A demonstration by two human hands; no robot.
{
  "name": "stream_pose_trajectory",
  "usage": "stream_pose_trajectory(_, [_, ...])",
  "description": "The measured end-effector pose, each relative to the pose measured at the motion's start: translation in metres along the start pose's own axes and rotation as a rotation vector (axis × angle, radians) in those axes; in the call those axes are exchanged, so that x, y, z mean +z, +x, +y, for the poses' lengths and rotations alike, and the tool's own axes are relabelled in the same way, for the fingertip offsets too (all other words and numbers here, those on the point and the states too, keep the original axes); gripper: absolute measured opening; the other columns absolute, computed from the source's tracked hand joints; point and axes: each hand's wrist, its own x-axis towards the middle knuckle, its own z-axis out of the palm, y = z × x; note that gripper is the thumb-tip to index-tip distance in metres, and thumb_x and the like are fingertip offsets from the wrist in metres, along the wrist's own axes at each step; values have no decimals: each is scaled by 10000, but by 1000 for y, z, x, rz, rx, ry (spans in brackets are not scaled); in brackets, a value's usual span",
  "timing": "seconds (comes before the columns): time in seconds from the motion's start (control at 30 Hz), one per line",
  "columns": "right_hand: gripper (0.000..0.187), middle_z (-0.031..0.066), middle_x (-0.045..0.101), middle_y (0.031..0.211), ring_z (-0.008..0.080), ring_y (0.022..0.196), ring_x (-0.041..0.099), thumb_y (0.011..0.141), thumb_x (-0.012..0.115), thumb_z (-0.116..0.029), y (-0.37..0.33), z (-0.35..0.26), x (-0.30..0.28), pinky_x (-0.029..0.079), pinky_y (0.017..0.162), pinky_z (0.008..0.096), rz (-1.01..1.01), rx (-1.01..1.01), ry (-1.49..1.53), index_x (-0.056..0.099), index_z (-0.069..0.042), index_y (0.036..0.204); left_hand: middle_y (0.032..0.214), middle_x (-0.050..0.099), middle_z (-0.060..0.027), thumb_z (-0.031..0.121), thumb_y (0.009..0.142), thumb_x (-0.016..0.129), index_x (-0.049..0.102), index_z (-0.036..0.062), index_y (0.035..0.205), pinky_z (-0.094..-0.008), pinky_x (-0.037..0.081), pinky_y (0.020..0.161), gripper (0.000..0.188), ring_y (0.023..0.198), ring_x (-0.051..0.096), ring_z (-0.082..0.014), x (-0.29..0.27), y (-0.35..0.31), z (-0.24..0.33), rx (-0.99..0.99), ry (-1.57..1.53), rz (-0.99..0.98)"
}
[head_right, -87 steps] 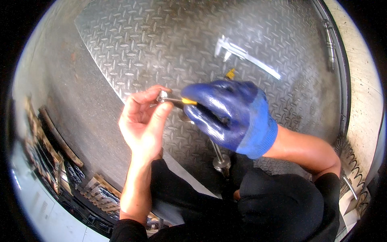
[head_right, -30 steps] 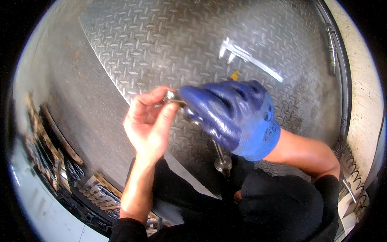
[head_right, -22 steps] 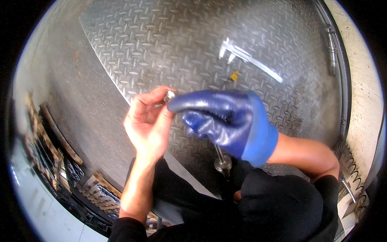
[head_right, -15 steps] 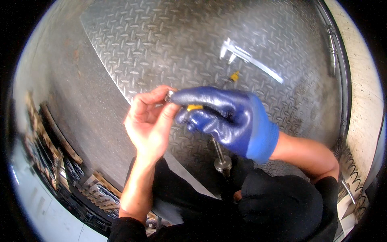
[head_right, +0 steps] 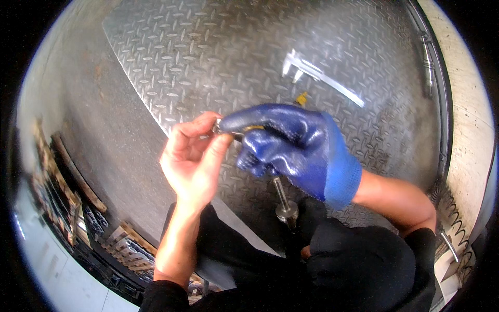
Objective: The person sits on a metal diamond-plate floor and uses a small yellow-handled tool to clean the grooves and surfaces of two metallic mechanical components. The person holds one component in the left hand and scrubs it with the tool in the right hand, then switches to the second component to repeat the cleaning process.
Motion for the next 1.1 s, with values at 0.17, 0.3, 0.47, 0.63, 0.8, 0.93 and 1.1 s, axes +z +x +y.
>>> stream_pose_trajectory(0.17, [542, 104, 716, 1226, 242, 1041, 738, 951, 743, -157, -2, 8, -8, 624, 908, 402, -38, -429, -793, 612, -97, 1473, 1253, 710, -215, -97, 942, 761, 632, -41, 1194, -361, 646, 942, 289, 1124, 728, -251, 4, 1, 7, 69, 103, -54])
stream_pose_trajectory(0.3, [541, 121, 680, 1296, 214, 1100, 696, 952, 722, -131, -4, -4, -8, 602, 936, 415, -130, -307, -802, 602, -80, 1477, 1247, 710, -229, -86, 942, 768, 622, -53, 1197, -367, 646, 937, 295, 1115, 731, -258, 1, -2, 1, 111, 122, -53])
stream_pose_trajectory(0.47, [735, 147, 508, 1583, 263, 1430, 552, 990, 757, -177, -27, 29, -27, 493, 1202, 421, -207, -46, 196, 405, -72, 1626, 1238, 713, -254, -94, 937, 771, 611, -69, 1189, -370, 645, 924, 300, 1105, 730, -250, 4, -4, 1, 202, 180, -95])
stream_pose_trajectory(0.63, [676, 152, 639, 1437, 280, 1303, 663, 978, 772, -196, -17, -4, -10, 558, 1099, 429, -109, -40, -149, 487, -54, 1575, 1238, 714, -267, -109, 930, 770, 607, -77, 1179, -358, 645, 913, 299, 1090, 732, -239, 7, -5, 1, 228, 164, -95])
stream_pose_trajectory(0.8, [532, 179, 761, 1083, 334, 895, 777, 939, 761, -153, -3, 0, -7, 608, 749, 436, -16, -504, -987, 604, 6, 1422, 1202, 735, -241, -94, 910, 796, 628, -63, 1146, -333, 643, 868, 292, 1025, 745, -218, 7, -7, 1, 220, 158, -47])
stream_pose_trajectory(0.93, [385, 161, 772, 1068, 331, 837, 770, 1018, 682, -188, -12, -3, -5, 575, 714, 441, 11, -431, -1149, 663, -16, 1362, 1124, 776, -188, -52, 870, 851, 671, -30, 1074, -300, 634, 785, 273, 892, 770, -183, 10, -8, 0, 209, 165, 29])
stream_pose_trajectory(1.1, [329, 109, 766, 978, 175, 748, 711, 1031, 708, -272, -8, -29, -13, 563, 687, 331, -106, 261, -70, 729, -3, 1219, 1103, 780, -181, -43, 845, 871, 681, -24, 1043, -290, 626, 756, 275, 852, 773, -188, 10, -9, 0, 251, 227, 27])
